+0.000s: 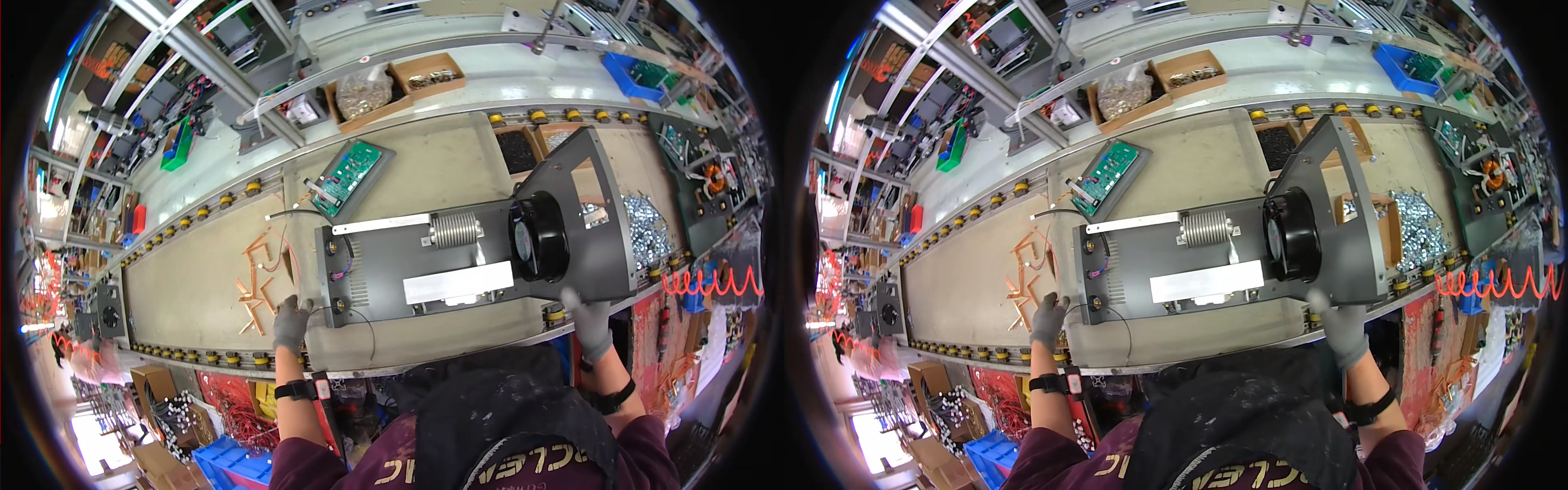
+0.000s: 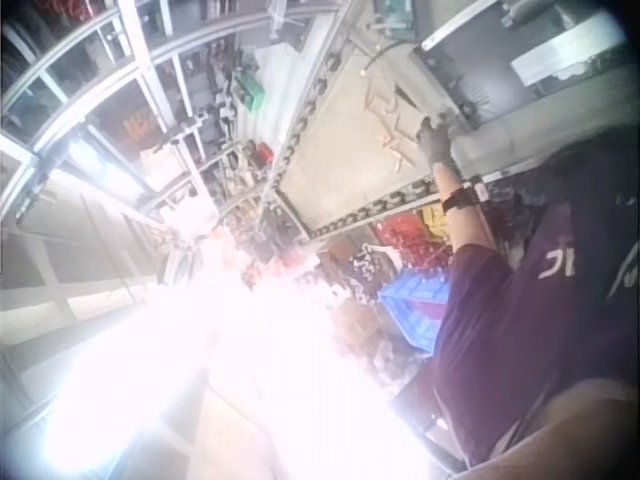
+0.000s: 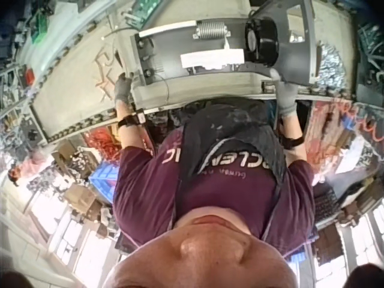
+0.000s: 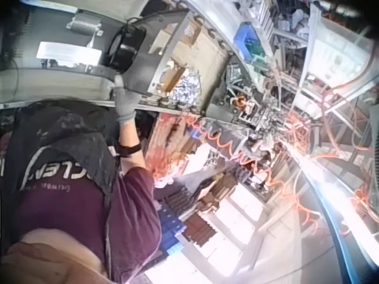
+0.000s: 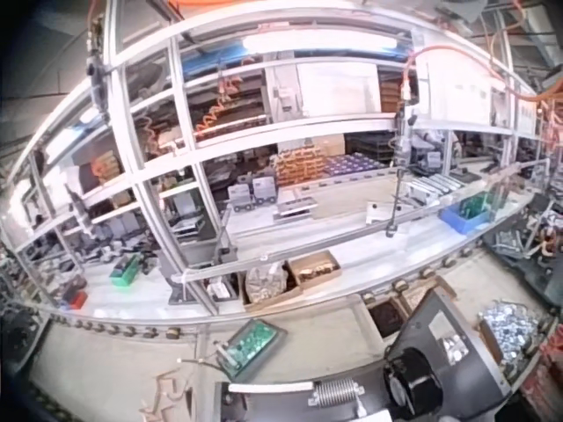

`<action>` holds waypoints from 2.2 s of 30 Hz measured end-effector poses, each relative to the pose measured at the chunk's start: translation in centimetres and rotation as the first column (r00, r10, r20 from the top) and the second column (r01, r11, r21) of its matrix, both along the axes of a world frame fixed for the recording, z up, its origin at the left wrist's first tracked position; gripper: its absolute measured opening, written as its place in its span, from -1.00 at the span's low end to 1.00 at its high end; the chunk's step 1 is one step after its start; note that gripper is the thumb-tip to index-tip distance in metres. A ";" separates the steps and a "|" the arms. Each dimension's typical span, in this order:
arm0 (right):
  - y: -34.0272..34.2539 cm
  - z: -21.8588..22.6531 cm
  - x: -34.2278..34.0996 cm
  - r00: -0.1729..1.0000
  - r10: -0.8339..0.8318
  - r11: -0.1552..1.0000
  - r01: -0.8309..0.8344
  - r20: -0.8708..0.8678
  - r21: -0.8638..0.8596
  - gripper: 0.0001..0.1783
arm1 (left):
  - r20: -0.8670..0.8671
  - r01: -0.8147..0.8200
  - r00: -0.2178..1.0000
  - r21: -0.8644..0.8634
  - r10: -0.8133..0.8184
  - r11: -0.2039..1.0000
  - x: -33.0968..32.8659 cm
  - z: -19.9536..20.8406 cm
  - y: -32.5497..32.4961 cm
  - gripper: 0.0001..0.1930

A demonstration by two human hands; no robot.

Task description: The worker is assembling an electronic chassis, attaching copper bars and wiring using a pneumatic screwdriver at a factory workstation.

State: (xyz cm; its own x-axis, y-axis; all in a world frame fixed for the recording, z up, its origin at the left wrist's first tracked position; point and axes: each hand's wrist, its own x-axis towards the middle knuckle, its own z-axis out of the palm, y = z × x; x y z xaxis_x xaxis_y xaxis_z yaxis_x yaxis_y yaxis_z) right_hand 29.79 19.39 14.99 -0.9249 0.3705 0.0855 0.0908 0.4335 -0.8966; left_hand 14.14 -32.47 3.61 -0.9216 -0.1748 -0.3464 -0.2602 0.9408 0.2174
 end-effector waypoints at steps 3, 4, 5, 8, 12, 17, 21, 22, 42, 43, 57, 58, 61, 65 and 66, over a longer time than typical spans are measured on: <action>1.5 -1.0 1.4 0.967 -0.254 0.967 0.254 -0.010 -0.014 -0.86 | 0.040 -0.053 0.998 0.453 0.039 0.890 -1.9 -2.8 4.0 -0.44; 2.0 -1.1 2.3 0.960 -0.278 0.960 0.279 -0.043 0.025 -0.90 | 0.045 -0.036 0.999 0.466 0.017 0.884 -2.6 -1.4 6.6 -0.44; 2.5 -1.2 4.2 0.964 -0.265 0.964 0.266 -0.018 0.025 -0.84 | 0.120 -0.085 0.992 0.469 0.032 0.879 -3.3 0.9 9.5 -0.45; 2.0 1.8 7.9 0.989 -0.042 0.871 -0.034 0.143 0.491 -0.71 | 0.015 0.138 0.989 0.281 -0.149 0.950 -4.6 0.4 11.4 -0.49; 8.6 5.6 5.7 0.896 0.342 0.935 -0.355 0.283 -0.004 -0.64 | -0.024 0.230 0.973 0.203 -0.230 0.952 -5.6 -0.6 13.3 -0.52; 16.5 -2.3 -4.0 0.902 0.050 0.965 0.067 0.429 -0.253 -0.56 | 0.066 0.099 0.993 -0.085 -0.093 0.991 -4.8 -1.0 17.0 -0.57; 16.9 -7.2 -12.2 0.915 0.202 0.645 0.145 0.350 -0.750 -0.35 | -0.040 0.125 0.991 -0.095 -0.129 0.988 -4.2 -1.3 17.9 -0.58; 16.8 -6.9 -14.2 0.967 0.209 0.584 -0.002 0.148 -0.811 -0.32 | -0.052 0.123 0.990 -0.096 -0.129 0.988 -3.9 -1.7 17.9 -0.58; 31.5 -5.0 14.6 0.925 -0.303 0.776 0.378 0.227 -0.504 -0.61 | -0.259 0.404 0.761 -0.527 -0.594 0.747 4.2 -23.8 14.2 -0.43; 33.5 -3.8 18.5 0.883 -0.371 0.646 0.469 0.289 -0.603 -0.62 | -0.258 0.425 0.757 -0.504 -0.601 0.752 2.4 -23.8 16.4 -0.42; 78.9 -9.6 36.3 0.179 -0.957 0.279 0.779 0.227 0.562 -0.46 | -0.238 0.211 0.943 -0.116 -0.233 0.971 1.8 -18.6 35.4 -0.28; 83.4 -11.3 43.6 0.195 -0.961 0.267 0.466 0.197 0.843 -0.43 | -0.210 0.238 0.948 -0.031 -0.239 0.971 1.3 -20.6 38.6 -0.27; 80.0 -10.9 36.9 0.187 -0.978 0.194 0.652 0.093 0.733 -0.38 | -0.178 0.077 0.981 -0.027 -0.080 0.997 4.7 -16.6 30.2 -0.24; 74.6 -4.0 35.7 0.331 -0.844 -0.089 0.689 -0.421 0.719 -0.43 | -0.146 -0.058 0.987 0.015 0.060 0.998 7.8 -13.1 27.5 -0.30; 73.7 -3.0 35.5 0.363 -0.810 -0.044 0.747 -0.462 0.663 -0.50 | -0.138 -0.130 0.981 0.037 0.134 0.991 8.4 -12.7 29.3 -0.38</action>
State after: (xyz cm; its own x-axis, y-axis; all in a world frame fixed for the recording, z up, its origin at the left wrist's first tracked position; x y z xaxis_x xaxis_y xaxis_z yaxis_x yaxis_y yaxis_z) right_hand 65.26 93.08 11.97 -0.1063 0.6825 0.7231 0.8563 0.4325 -0.2822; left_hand 22.51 -3.17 -9.11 -0.9309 -0.2903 -0.2218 -0.3467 0.8935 0.2855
